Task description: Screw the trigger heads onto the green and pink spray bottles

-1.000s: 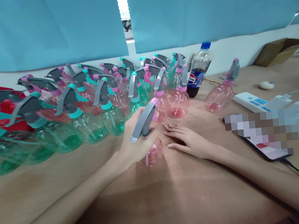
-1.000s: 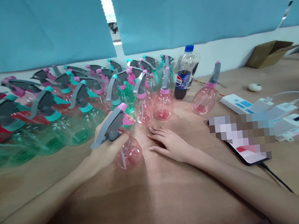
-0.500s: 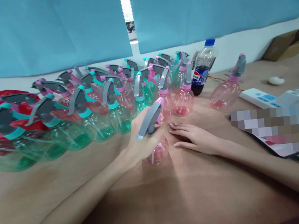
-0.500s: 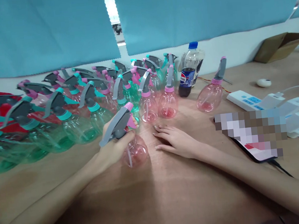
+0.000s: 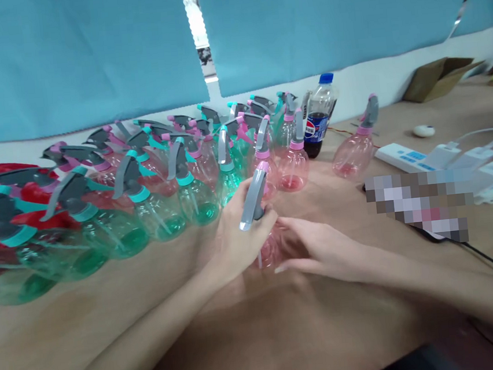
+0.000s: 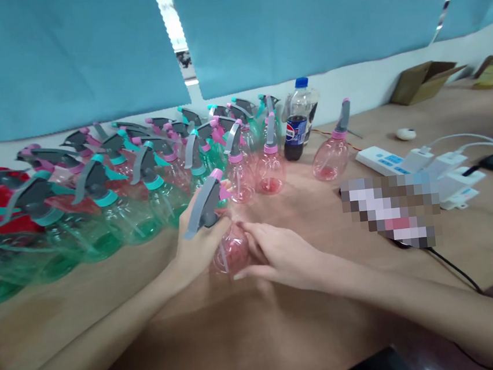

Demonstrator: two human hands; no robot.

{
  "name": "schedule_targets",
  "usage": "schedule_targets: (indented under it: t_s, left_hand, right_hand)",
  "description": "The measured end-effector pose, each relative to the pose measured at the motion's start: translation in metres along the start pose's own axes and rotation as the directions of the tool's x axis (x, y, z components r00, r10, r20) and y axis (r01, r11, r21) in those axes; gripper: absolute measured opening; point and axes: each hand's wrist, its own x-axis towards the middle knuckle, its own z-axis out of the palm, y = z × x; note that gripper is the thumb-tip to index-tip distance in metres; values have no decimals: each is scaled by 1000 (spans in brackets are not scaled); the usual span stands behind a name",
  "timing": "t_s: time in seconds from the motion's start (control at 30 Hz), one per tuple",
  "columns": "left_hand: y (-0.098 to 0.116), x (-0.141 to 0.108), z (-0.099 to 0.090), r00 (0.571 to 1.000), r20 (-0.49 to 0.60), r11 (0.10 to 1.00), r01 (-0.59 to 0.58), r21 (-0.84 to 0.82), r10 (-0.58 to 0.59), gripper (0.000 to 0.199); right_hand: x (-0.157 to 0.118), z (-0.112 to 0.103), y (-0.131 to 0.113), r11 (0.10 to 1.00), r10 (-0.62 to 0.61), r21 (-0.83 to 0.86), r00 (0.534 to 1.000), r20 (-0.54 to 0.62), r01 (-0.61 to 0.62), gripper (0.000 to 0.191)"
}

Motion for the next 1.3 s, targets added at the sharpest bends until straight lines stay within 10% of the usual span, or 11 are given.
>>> schedule_targets:
  t_s: [0.4,0.87,1.3]
  left_hand:
    - [23,4,48,998,14,993,-64,-101,66,43]
    - [43,50,154,948,315,976,36,-216,34,84]
    - [-3,19,114,914,388,991,133,-3,-121,38]
  right_hand:
    - [-19,-1,-11,987,137,122,944,-299,-104,45]
    - [-67,-54,89,983,160,5,833,-530,-185,53]
    - [5,-96,154,939,152,-192,843,-516,-287,74]
